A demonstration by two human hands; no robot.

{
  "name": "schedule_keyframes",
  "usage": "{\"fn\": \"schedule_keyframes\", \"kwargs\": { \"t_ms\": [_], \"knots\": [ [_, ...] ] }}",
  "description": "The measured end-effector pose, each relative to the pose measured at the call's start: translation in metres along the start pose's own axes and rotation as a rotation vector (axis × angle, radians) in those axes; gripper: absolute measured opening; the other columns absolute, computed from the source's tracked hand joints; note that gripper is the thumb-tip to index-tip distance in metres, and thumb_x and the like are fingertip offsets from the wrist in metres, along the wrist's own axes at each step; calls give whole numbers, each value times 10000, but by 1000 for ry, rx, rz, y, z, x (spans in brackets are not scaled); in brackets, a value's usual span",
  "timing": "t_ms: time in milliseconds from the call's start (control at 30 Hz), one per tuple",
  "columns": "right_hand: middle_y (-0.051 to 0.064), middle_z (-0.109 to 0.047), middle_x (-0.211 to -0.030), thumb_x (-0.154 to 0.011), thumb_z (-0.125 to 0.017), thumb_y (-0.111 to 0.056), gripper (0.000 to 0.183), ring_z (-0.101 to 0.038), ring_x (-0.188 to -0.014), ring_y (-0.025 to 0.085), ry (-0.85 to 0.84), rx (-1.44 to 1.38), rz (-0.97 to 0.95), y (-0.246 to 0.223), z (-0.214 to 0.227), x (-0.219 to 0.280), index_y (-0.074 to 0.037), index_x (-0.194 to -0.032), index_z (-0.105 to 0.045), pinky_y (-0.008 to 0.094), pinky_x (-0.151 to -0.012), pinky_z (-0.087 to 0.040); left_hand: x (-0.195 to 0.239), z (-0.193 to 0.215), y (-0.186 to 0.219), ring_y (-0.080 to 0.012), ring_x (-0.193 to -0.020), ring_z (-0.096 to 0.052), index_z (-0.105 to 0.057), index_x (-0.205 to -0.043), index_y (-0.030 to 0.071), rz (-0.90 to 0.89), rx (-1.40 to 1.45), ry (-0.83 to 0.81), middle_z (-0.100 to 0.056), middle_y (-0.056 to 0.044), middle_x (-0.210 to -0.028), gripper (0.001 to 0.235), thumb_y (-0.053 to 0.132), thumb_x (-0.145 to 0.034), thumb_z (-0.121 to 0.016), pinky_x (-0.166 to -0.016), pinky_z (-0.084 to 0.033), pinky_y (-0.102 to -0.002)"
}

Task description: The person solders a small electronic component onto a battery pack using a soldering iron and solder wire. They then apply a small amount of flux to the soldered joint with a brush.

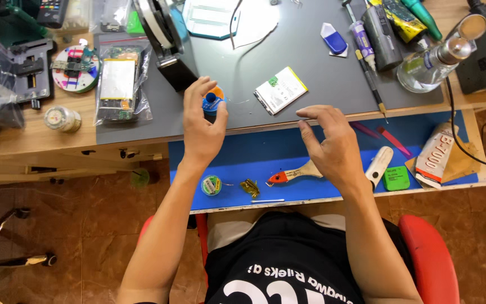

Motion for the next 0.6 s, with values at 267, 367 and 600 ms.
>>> {"fn": "schedule_keyframes", "kwargs": {
  "t_ms": [267, 367, 600],
  "knots": [
    [98, -715, -1045, -1015, -728, -23, 147, -711, -959, 304, -2, -62, 31, -19, -12, -18, -66, -1153, -752, 398, -879, -584, 1, -1, -5, -374, -1396, -537, -609, -1364, 86, -11, -15, 32, -569, -144, -1395, 397, 69, -975, -686, -1183, -413, -494],
    [115, -714, -1041, -1015, -730, -18, 132, -714, -928, 319, 8, -67, 16, -16, -12, -20, -52, -1142, -749, 399, -845, -596, 3, 9, 14, -398, -1390, -533, -593, -1374, 66, -6, -128, 27, -541, -172, -1428, 406, 51, -977, -672, -1174, -425, -515],
    [171, -698, -1058, -1047, -684, 8, 142, -716, -871, 331, 44, -130, -103, 7, -12, -20, -12, -1175, -741, 417, -786, -592, -4, 67, 65, -178, -820, -729, -718, -1112, 150, 28, -366, -169, -700, 2, -940, 166, 255, -988, -751, -738, -604, -340]
  ]
}}
Point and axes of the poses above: each hand's wrist, its own x-axis away from the middle knuckle, its own z-axis out of the back of the hand, y = z × x, the point moved 1 cm from there along -x, towards the middle knuckle
